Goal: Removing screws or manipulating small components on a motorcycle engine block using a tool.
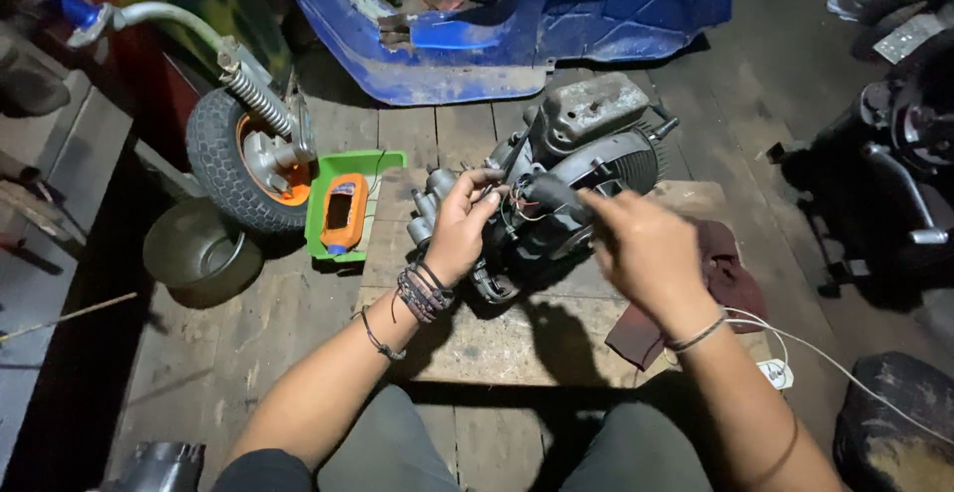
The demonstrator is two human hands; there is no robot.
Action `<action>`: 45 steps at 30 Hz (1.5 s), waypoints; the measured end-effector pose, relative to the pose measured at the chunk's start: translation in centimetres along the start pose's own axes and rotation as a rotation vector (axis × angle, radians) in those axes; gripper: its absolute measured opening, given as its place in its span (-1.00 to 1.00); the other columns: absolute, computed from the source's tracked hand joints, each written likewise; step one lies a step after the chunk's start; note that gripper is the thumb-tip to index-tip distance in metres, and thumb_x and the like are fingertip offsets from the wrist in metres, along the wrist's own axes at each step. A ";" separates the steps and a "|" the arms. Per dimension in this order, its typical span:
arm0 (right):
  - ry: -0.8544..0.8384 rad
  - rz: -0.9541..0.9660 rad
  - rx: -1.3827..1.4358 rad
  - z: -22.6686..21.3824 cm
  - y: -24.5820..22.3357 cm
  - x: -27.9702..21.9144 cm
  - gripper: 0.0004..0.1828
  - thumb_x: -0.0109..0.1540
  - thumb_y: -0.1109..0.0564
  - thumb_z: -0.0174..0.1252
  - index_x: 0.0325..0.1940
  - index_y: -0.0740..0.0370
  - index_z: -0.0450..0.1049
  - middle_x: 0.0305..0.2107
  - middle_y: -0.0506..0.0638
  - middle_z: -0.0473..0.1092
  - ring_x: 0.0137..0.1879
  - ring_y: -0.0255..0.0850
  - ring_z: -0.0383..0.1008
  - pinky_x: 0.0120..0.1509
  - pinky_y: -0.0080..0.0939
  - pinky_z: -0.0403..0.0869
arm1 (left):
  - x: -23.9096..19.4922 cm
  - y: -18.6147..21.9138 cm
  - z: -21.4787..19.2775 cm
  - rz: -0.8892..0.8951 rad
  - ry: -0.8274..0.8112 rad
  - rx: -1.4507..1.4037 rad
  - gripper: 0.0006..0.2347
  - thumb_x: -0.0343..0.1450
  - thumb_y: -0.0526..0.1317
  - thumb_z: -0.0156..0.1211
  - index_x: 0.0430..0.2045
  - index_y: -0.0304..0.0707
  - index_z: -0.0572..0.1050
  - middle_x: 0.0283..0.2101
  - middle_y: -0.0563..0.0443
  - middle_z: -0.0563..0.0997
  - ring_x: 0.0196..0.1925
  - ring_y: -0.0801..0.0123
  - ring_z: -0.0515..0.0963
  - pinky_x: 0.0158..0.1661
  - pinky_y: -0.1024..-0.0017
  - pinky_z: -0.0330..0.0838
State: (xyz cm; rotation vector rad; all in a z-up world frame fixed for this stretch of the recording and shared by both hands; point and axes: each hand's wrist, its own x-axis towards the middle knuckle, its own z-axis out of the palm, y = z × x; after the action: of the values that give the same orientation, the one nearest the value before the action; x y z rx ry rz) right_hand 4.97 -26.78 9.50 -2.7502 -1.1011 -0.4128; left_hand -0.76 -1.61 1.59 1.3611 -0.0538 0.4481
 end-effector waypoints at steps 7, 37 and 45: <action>0.081 -0.023 0.072 -1.7 -1.6 -0.2 -0.54 0.10 0.04 0.28 0.11 -0.14 0.55 -0.36 -0.07 0.51 -0.16 0.02 0.61 -0.16 0.09 0.58 | -0.2 0.8 0.1 -0.023 0.001 0.084 -0.71 0.49 -0.26 0.14 0.12 -0.23 0.45 -0.06 -0.06 0.62 0.05 0.42 0.57 0.13 0.33 0.46; 0.008 0.190 0.221 -1.5 -0.4 -1.3 -0.64 0.21 0.11 0.17 0.10 -0.07 0.56 -0.28 -0.03 0.61 -0.07 0.07 0.63 -0.03 0.10 0.57 | -0.6 2.1 0.5 0.768 -0.184 1.252 -0.64 0.44 -0.09 0.15 0.12 -0.14 0.44 0.14 -0.08 0.48 0.27 0.05 0.42 0.35 -0.12 0.05; 0.038 0.109 0.236 0.8 -1.1 -1.3 -0.46 0.16 0.13 0.22 0.25 -0.12 0.47 -0.10 0.02 0.57 0.06 0.10 0.59 0.03 0.21 0.57 | -0.5 1.6 -0.1 0.812 -0.201 1.286 -0.76 0.42 -0.07 0.18 -0.15 -0.18 0.50 0.13 -0.12 0.47 0.28 0.02 0.41 0.35 -0.13 0.08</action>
State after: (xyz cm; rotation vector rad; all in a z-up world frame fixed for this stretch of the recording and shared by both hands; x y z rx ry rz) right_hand 3.46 -26.61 8.34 -2.5689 -0.9209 -0.2984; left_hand -1.80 -1.43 2.93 2.6490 -0.5779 1.1291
